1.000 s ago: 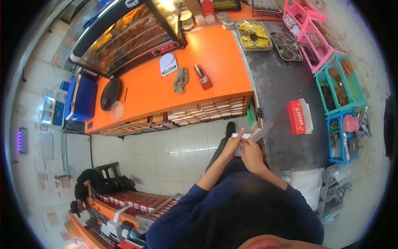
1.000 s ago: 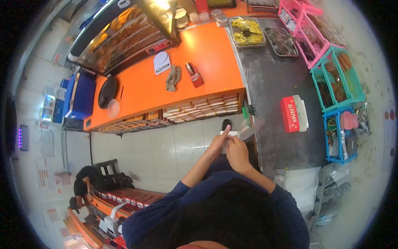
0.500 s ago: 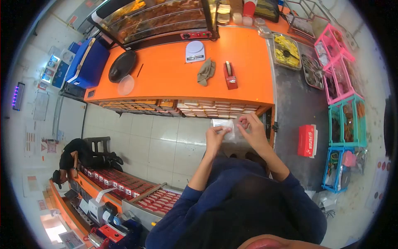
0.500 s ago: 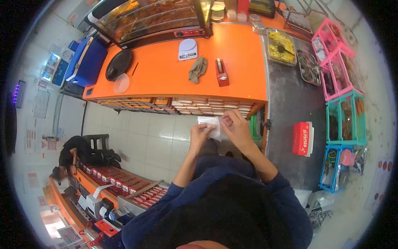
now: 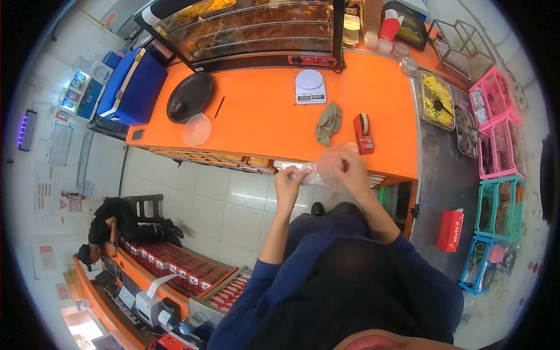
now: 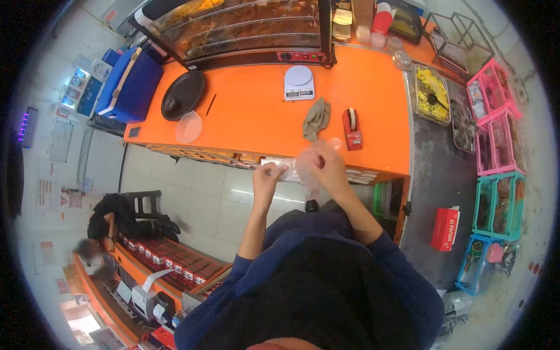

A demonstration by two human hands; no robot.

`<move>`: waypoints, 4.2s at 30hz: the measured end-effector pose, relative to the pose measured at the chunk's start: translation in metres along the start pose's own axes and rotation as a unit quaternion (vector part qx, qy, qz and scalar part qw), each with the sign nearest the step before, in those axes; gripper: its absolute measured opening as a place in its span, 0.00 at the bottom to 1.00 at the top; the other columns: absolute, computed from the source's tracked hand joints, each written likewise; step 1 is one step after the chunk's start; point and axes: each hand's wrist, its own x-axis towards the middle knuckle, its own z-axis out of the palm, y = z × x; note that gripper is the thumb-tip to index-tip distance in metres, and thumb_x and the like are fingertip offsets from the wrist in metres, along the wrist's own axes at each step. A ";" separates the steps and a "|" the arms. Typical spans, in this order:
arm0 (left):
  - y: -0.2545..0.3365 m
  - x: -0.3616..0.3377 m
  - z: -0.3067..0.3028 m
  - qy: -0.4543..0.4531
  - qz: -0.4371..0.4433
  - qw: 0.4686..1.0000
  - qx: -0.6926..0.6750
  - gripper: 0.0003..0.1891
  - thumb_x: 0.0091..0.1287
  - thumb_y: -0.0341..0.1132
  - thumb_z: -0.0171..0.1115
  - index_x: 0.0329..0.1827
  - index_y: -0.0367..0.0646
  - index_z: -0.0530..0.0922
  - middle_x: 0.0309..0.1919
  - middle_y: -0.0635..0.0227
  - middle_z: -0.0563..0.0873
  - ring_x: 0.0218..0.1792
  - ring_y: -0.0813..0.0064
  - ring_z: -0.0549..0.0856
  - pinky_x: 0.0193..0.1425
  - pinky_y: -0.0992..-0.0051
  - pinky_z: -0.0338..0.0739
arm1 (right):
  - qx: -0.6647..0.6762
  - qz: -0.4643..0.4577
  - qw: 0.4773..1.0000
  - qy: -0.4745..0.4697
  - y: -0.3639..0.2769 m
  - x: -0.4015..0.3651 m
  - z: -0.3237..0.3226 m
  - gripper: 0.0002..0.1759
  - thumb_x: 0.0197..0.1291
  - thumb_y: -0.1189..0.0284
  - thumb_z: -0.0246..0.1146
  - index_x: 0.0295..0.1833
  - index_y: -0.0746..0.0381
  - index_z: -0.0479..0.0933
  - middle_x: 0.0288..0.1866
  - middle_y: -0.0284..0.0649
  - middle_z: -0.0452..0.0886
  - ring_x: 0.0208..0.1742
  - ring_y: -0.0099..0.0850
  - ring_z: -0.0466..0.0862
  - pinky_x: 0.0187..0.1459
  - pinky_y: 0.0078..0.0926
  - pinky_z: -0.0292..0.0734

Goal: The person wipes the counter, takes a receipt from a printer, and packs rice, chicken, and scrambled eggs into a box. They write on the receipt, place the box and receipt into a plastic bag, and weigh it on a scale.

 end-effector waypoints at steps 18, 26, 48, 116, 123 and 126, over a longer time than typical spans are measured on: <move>0.049 0.138 0.007 -0.099 -0.007 0.985 -0.139 0.05 0.57 0.28 0.70 0.28 0.37 0.83 0.28 0.71 0.86 0.30 0.83 0.80 0.37 0.80 0.73 | 0.125 0.127 0.983 -0.052 0.031 0.136 -0.001 0.12 0.57 0.71 0.67 0.29 0.64 0.72 0.23 0.28 0.69 0.26 0.14 0.66 0.28 0.17 0.62; 0.049 0.190 0.014 -0.135 -0.047 0.987 -0.078 0.07 0.55 0.29 0.71 0.25 0.38 0.81 0.23 0.75 0.83 0.27 0.88 0.78 0.30 0.83 0.68 | 0.121 0.078 0.954 -0.262 0.059 0.186 -0.003 0.08 0.56 0.71 0.68 0.34 0.63 0.76 0.19 0.29 0.70 0.22 0.19 0.68 0.25 0.23 0.62; 0.100 0.222 0.129 0.091 0.345 0.829 0.430 0.05 0.58 0.35 0.64 0.34 0.46 0.79 0.43 0.66 0.79 0.53 0.66 0.75 0.53 0.56 0.60 | 0.328 0.132 0.934 0.053 0.155 0.259 0.006 0.19 0.60 0.76 0.55 0.58 0.64 0.69 0.52 0.43 0.75 0.56 0.44 0.76 0.58 0.38 0.72; 0.130 0.530 -0.001 0.210 0.248 0.926 0.191 0.18 0.68 0.30 0.55 0.59 0.31 0.74 0.48 0.46 0.78 0.47 0.50 0.79 0.48 0.60 0.76 | 0.253 0.214 0.904 0.272 0.226 0.570 0.126 0.24 0.65 0.72 0.59 0.65 0.64 0.64 0.63 0.47 0.69 0.63 0.40 0.71 0.64 0.36 0.66; 0.088 0.557 -0.008 0.288 0.328 0.846 0.306 0.19 0.54 0.31 0.61 0.48 0.29 0.77 0.46 0.44 0.78 0.45 0.45 0.79 0.49 0.56 0.75 | 0.700 0.237 0.617 0.271 0.198 0.448 0.098 0.17 0.66 0.76 0.58 0.59 0.64 0.68 0.55 0.42 0.76 0.56 0.37 0.77 0.61 0.32 0.74; 0.078 0.556 -0.008 0.225 0.299 0.888 0.269 0.27 0.50 0.24 0.57 0.58 0.32 0.74 0.55 0.46 0.79 0.55 0.51 0.77 0.60 0.60 0.70 | 0.779 0.263 0.554 0.131 0.171 0.359 0.033 0.20 0.65 0.70 0.60 0.60 0.66 0.68 0.59 0.45 0.75 0.60 0.41 0.77 0.61 0.41 0.76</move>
